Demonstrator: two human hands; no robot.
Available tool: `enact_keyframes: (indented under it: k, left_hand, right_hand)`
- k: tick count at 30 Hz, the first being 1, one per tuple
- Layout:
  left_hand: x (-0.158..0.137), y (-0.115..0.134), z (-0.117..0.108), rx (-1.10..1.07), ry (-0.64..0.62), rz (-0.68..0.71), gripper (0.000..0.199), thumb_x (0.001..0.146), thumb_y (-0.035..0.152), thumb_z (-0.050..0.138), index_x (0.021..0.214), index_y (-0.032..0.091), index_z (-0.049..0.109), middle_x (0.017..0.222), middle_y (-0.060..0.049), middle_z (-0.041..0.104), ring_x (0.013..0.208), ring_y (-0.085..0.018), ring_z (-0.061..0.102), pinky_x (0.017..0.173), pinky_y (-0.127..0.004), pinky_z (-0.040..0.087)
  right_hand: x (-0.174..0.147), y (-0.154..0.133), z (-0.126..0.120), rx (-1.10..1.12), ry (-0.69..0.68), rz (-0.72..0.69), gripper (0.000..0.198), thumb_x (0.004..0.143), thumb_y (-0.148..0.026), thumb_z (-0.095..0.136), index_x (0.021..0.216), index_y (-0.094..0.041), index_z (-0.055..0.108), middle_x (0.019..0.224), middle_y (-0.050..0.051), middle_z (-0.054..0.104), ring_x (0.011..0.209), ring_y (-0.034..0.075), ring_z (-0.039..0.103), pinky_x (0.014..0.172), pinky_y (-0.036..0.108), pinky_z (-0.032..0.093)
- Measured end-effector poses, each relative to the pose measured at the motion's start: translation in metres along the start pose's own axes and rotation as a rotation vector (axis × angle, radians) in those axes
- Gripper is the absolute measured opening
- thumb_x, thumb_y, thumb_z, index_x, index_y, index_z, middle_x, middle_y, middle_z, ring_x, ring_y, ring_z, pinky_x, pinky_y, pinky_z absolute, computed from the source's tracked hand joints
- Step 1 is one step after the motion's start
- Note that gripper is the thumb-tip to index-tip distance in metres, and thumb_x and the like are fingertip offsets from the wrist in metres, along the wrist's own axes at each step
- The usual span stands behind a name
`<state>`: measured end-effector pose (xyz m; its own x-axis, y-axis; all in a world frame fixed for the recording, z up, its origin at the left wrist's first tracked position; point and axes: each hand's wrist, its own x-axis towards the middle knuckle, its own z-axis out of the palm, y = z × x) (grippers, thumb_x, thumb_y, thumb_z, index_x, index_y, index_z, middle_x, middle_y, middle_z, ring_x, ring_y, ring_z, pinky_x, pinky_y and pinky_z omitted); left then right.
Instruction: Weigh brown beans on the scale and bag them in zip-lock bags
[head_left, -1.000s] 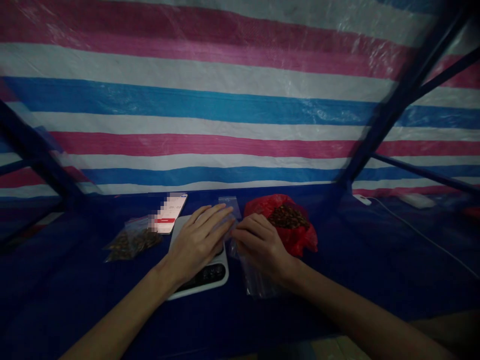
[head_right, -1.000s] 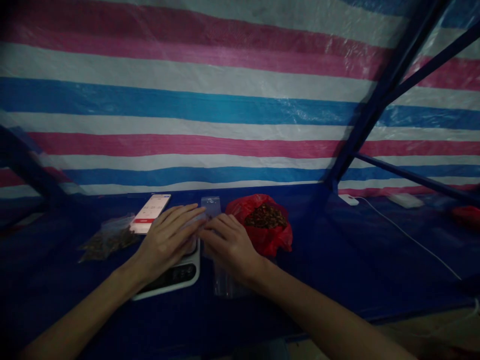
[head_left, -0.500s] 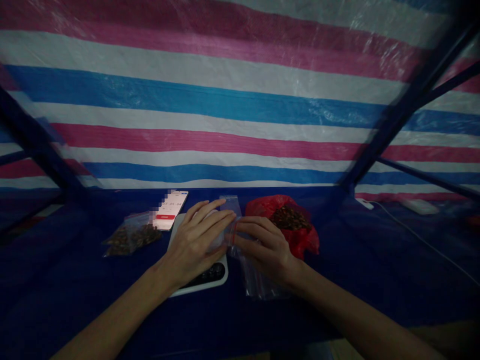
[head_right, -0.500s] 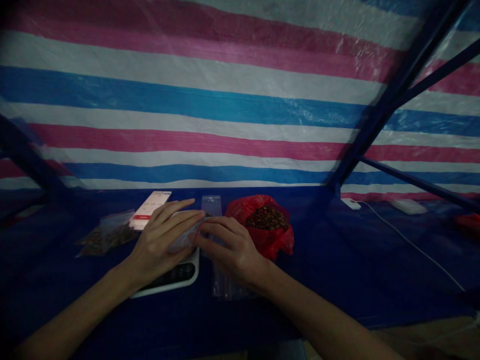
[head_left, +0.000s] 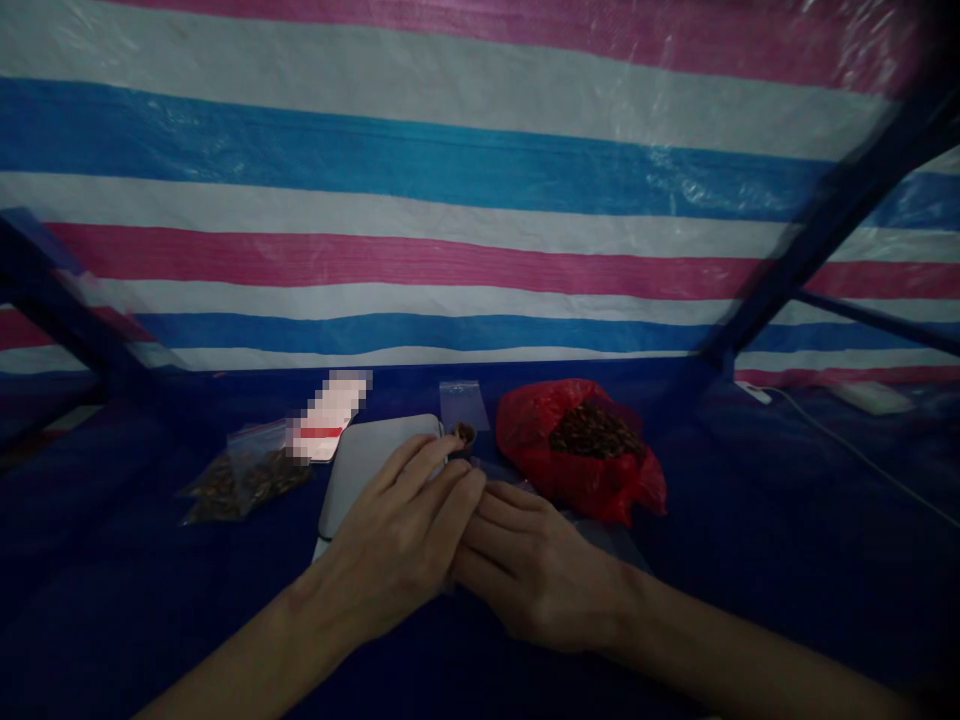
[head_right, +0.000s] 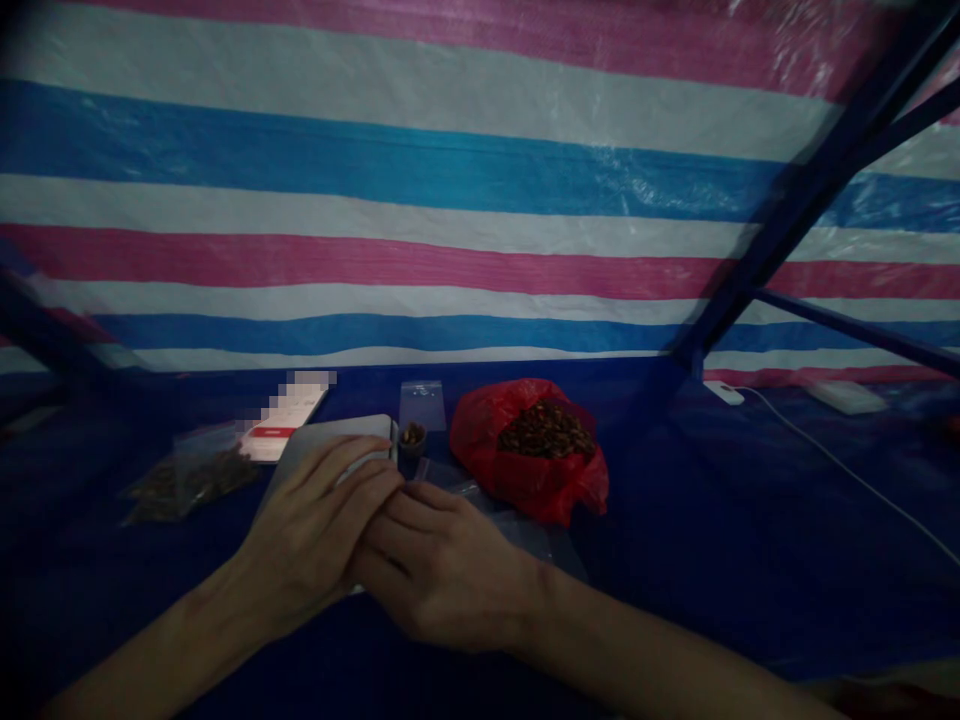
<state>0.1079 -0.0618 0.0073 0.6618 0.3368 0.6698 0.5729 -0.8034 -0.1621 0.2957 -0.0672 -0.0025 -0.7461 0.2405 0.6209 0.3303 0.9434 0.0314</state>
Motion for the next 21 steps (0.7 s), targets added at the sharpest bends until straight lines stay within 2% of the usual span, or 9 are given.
enact_keyframes:
  k: [4, 8, 13, 16, 19, 21]
  left_hand:
    - [-0.001, -0.001, 0.002, 0.054, -0.040, 0.015, 0.035, 0.097, 0.014, 0.041, 0.125, 0.014, 0.062, 0.114, -0.012, 0.073, 0.119, -0.029, 0.063, 0.105, -0.046, 0.050]
    - [0.000, -0.010, 0.002, 0.145, -0.089, 0.089, 0.038, 0.098, 0.011, 0.041, 0.132, 0.011, 0.060, 0.133, -0.013, 0.067, 0.131, -0.029, 0.057, 0.110, -0.048, 0.048]
    - [0.001, -0.019, 0.002, 0.175, -0.063, 0.120, 0.038, 0.098, 0.010, 0.044, 0.133, 0.008, 0.058, 0.137, -0.014, 0.064, 0.140, -0.028, 0.048, 0.115, -0.048, 0.043]
    - [0.003, -0.015, 0.007, 0.166, -0.055, 0.090, 0.035, 0.096, 0.009, 0.045, 0.127, 0.007, 0.061, 0.127, -0.016, 0.068, 0.133, -0.029, 0.054, 0.114, -0.048, 0.043]
    - [0.006, -0.007, 0.013, 0.150, -0.034, 0.062, 0.030, 0.095, 0.010, 0.042, 0.113, 0.005, 0.065, 0.108, -0.018, 0.071, 0.112, -0.029, 0.064, 0.107, -0.047, 0.046]
    - [0.008, -0.007, 0.013, 0.156, -0.008, 0.081, 0.028, 0.095, 0.011, 0.041, 0.110, 0.006, 0.065, 0.102, -0.016, 0.070, 0.104, -0.027, 0.064, 0.104, -0.046, 0.048]
  right_hand:
    - [-0.004, -0.005, 0.010, -0.063, -0.054, 0.067, 0.019, 0.101, -0.017, 0.048, 0.099, -0.012, 0.066, 0.102, 0.012, 0.071, 0.103, 0.025, 0.063, 0.100, 0.040, 0.051]
    - [-0.010, -0.006, 0.019, -0.132, -0.136, 0.177, 0.025, 0.097, -0.010, 0.047, 0.118, -0.008, 0.060, 0.123, 0.020, 0.066, 0.121, 0.030, 0.058, 0.107, 0.047, 0.048]
    - [-0.011, -0.001, 0.017, -0.173, -0.185, 0.200, 0.034, 0.095, -0.011, 0.052, 0.129, -0.012, 0.055, 0.134, 0.017, 0.062, 0.134, 0.029, 0.050, 0.115, 0.046, 0.041]
    - [-0.009, 0.003, 0.014, -0.140, -0.211, 0.152, 0.028, 0.095, -0.015, 0.056, 0.123, -0.011, 0.059, 0.130, 0.017, 0.064, 0.130, 0.029, 0.053, 0.114, 0.046, 0.042]
    - [-0.007, 0.009, 0.014, -0.107, -0.243, 0.058, 0.016, 0.095, -0.016, 0.056, 0.108, -0.012, 0.065, 0.109, 0.015, 0.071, 0.112, 0.026, 0.061, 0.106, 0.045, 0.048]
    - [-0.004, 0.012, 0.013, -0.111, -0.263, 0.026, 0.014, 0.094, -0.015, 0.057, 0.103, -0.012, 0.066, 0.101, 0.014, 0.072, 0.105, 0.025, 0.063, 0.103, 0.045, 0.049]
